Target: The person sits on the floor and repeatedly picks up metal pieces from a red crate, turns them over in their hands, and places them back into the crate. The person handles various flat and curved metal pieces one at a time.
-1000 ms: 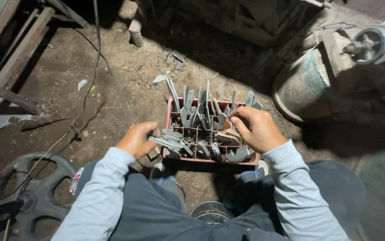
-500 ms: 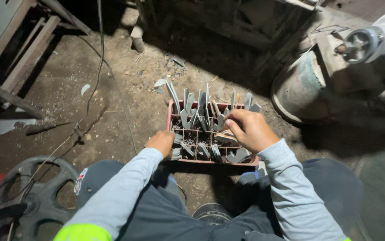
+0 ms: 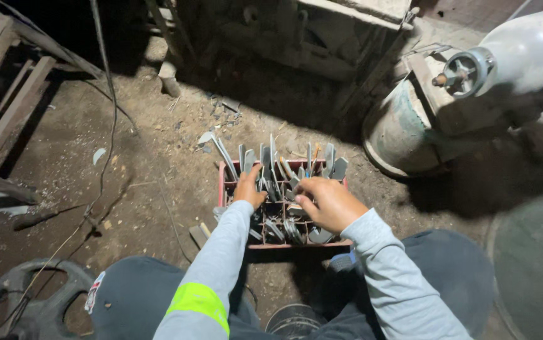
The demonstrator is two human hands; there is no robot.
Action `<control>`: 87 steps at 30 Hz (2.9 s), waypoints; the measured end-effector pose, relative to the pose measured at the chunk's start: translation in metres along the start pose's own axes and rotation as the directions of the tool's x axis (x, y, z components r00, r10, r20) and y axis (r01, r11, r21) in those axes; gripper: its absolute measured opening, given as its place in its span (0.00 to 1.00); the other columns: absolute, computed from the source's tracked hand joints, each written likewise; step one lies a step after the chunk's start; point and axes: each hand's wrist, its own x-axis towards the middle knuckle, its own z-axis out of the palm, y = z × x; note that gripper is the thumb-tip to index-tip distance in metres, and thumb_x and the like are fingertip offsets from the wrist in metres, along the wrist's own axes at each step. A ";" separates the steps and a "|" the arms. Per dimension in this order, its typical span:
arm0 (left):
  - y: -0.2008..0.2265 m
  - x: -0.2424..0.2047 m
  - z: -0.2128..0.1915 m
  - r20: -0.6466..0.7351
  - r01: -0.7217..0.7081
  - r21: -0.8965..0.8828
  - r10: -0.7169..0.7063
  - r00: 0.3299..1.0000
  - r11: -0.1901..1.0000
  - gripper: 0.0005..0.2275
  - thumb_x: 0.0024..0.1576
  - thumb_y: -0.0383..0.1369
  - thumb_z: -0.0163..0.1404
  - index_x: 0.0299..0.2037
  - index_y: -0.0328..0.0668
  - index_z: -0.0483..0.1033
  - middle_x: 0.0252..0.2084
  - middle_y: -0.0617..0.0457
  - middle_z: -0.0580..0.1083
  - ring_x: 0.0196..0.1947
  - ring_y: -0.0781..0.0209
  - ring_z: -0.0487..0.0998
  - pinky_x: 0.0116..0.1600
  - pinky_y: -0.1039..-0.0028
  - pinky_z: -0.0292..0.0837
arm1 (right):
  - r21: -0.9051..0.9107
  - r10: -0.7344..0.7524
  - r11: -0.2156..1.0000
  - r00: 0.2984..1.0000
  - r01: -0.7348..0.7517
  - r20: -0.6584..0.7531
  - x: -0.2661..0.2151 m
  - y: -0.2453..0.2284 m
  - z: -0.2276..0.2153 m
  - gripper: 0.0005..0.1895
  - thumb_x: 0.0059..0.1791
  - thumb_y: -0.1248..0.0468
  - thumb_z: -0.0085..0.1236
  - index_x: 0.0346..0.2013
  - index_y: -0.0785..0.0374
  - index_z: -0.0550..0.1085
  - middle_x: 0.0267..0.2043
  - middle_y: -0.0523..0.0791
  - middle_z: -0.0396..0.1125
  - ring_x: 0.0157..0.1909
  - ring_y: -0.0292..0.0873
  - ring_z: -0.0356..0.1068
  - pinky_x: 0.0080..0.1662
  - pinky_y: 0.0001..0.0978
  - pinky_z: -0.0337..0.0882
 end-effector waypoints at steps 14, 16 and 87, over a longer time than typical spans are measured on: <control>-0.024 0.025 -0.018 0.025 -0.116 0.020 0.116 0.993 0.993 0.25 0.44 0.29 0.63 0.53 0.44 0.70 0.51 0.36 0.76 0.54 0.34 0.75 0.57 0.57 0.72 | -0.033 0.021 0.999 0.998 -0.019 0.065 0.005 0.002 0.004 0.12 0.50 0.60 0.56 0.40 0.66 0.74 0.38 0.56 0.72 0.45 0.61 0.72 0.47 0.50 0.70; -0.025 0.027 -0.016 -0.005 -0.103 0.018 0.103 0.995 0.995 0.25 0.44 0.31 0.63 0.53 0.43 0.71 0.50 0.34 0.76 0.53 0.34 0.75 0.58 0.56 0.71 | -0.046 0.052 0.998 0.995 -0.048 0.085 0.007 0.003 0.003 0.12 0.50 0.59 0.56 0.40 0.66 0.74 0.38 0.55 0.72 0.45 0.60 0.73 0.47 0.50 0.71; 0.178 -0.109 -0.131 0.151 0.165 -0.980 -0.120 0.981 0.111 0.13 0.64 0.41 0.45 0.50 0.42 0.73 0.41 0.54 0.79 0.36 0.66 0.83 0.34 0.71 0.83 | 0.272 0.288 0.951 0.729 -0.145 -0.621 -0.024 -0.058 0.052 0.15 0.49 0.55 0.64 0.37 0.66 0.80 0.25 0.46 0.74 0.26 0.36 0.71 0.30 0.32 0.71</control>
